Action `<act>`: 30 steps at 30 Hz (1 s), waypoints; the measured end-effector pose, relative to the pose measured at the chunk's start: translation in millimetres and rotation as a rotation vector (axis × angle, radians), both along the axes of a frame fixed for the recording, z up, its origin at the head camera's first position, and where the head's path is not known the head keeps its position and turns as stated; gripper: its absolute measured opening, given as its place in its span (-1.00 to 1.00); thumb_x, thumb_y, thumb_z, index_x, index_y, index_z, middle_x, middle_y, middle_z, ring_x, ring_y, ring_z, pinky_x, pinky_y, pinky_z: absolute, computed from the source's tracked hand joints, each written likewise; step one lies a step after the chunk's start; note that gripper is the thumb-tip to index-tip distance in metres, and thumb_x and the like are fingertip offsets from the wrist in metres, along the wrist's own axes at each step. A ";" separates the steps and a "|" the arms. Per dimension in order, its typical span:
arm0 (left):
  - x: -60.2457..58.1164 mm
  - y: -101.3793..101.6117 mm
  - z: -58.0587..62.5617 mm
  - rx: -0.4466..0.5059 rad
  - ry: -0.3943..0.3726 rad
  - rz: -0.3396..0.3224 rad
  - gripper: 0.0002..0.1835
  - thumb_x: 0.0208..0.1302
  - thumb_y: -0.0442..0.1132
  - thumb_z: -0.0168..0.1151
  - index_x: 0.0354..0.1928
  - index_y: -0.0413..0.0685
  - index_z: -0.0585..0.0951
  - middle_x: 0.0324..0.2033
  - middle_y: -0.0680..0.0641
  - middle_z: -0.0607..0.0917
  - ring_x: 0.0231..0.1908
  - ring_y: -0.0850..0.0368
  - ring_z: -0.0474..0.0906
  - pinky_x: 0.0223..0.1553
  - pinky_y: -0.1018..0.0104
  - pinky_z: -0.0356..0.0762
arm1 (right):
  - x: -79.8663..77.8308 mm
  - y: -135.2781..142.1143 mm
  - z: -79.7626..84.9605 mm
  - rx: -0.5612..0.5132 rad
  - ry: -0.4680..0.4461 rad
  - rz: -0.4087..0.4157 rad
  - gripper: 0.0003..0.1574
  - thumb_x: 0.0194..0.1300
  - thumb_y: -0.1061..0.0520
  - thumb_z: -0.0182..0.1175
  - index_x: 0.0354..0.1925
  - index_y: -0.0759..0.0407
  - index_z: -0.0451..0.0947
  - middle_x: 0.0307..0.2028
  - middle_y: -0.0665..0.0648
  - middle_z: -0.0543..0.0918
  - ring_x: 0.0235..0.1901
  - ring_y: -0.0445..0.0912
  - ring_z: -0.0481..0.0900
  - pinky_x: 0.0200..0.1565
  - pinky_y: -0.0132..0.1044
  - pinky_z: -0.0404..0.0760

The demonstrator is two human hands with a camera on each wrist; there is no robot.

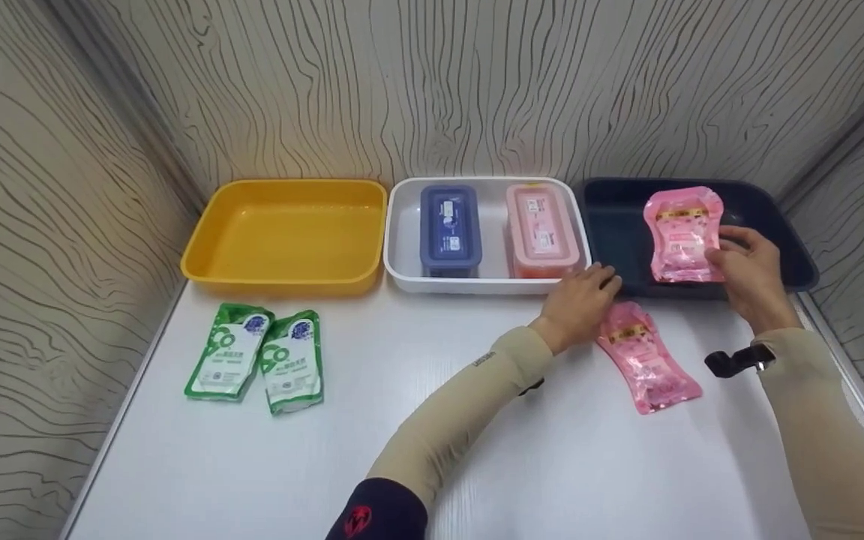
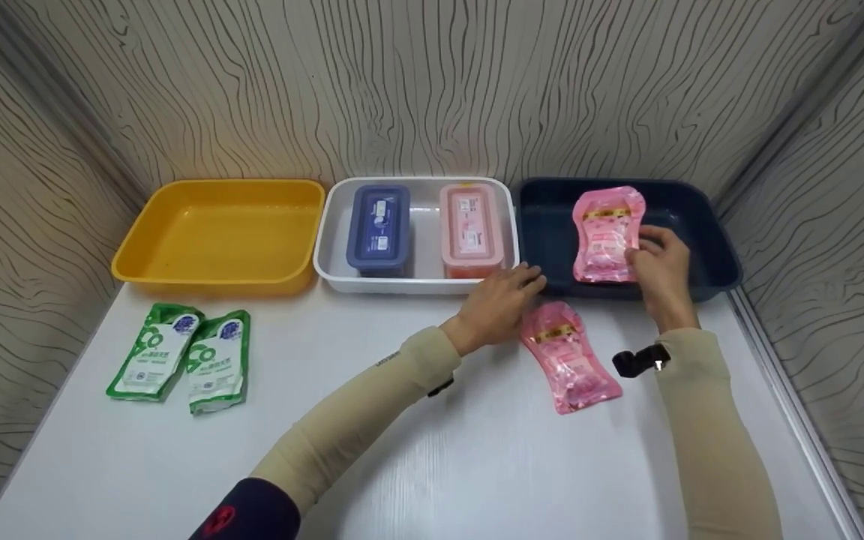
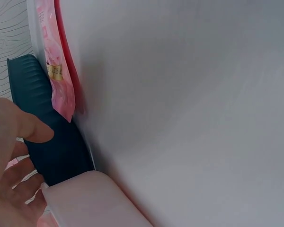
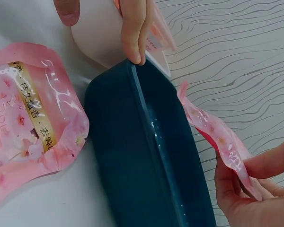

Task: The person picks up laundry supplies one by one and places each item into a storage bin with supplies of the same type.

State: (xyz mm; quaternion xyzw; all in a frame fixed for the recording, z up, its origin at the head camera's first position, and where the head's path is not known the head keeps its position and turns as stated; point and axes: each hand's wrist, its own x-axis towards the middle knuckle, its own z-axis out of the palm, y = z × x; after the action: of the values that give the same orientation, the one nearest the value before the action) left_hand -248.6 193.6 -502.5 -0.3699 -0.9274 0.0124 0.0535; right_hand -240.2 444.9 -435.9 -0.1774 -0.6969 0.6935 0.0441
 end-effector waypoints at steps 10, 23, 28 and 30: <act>3.0 2.7 -0.4 0.006 -0.013 0.020 -0.41 0.65 0.03 0.11 0.62 0.21 0.36 0.62 0.09 0.34 0.63 0.13 0.20 0.67 0.20 0.03 | -17.3 -4.4 -10.8 0.001 -0.044 -0.024 -0.50 0.48 0.40 0.10 0.28 0.05 0.38 -0.08 -0.09 0.62 -0.25 -0.30 0.67 -0.25 -0.49 0.72; 2.4 -1.0 -1.9 0.034 0.000 0.015 -0.38 0.62 0.04 0.14 0.63 0.20 0.35 0.60 0.08 0.36 0.61 0.13 0.24 0.65 0.22 0.11 | -38.3 -19.2 -24.9 0.314 -0.062 0.029 -0.30 0.42 0.37 0.11 0.48 0.25 0.28 -0.01 -0.07 0.62 -0.16 -0.32 0.57 -0.21 -0.55 0.61; 2.7 0.2 -2.2 0.013 0.009 0.022 -0.37 0.62 0.05 0.13 0.64 0.22 0.33 0.61 0.09 0.34 0.61 0.13 0.23 0.66 0.20 0.09 | -42.0 -21.3 -31.8 0.373 -0.088 0.061 -0.25 0.44 0.34 0.12 0.53 0.30 0.22 0.12 0.06 0.57 -0.15 -0.30 0.55 -0.18 -0.53 0.62; 3.3 1.3 -1.6 0.004 0.015 0.020 -0.38 0.64 0.04 0.11 0.64 0.22 0.33 0.61 0.09 0.34 0.62 0.13 0.22 0.66 0.19 0.08 | -42.5 -20.9 -34.6 0.375 -0.093 0.065 -0.24 0.43 0.35 0.11 0.53 0.32 0.21 0.13 0.09 0.56 -0.16 -0.28 0.55 -0.19 -0.53 0.62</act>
State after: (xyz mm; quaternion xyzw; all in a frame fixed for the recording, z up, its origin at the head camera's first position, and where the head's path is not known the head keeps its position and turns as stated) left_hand -245.3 194.9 -504.1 -0.3604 -0.9307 0.0137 0.0610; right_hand -282.7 424.1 -470.5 -0.1752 -0.8205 0.5437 0.0219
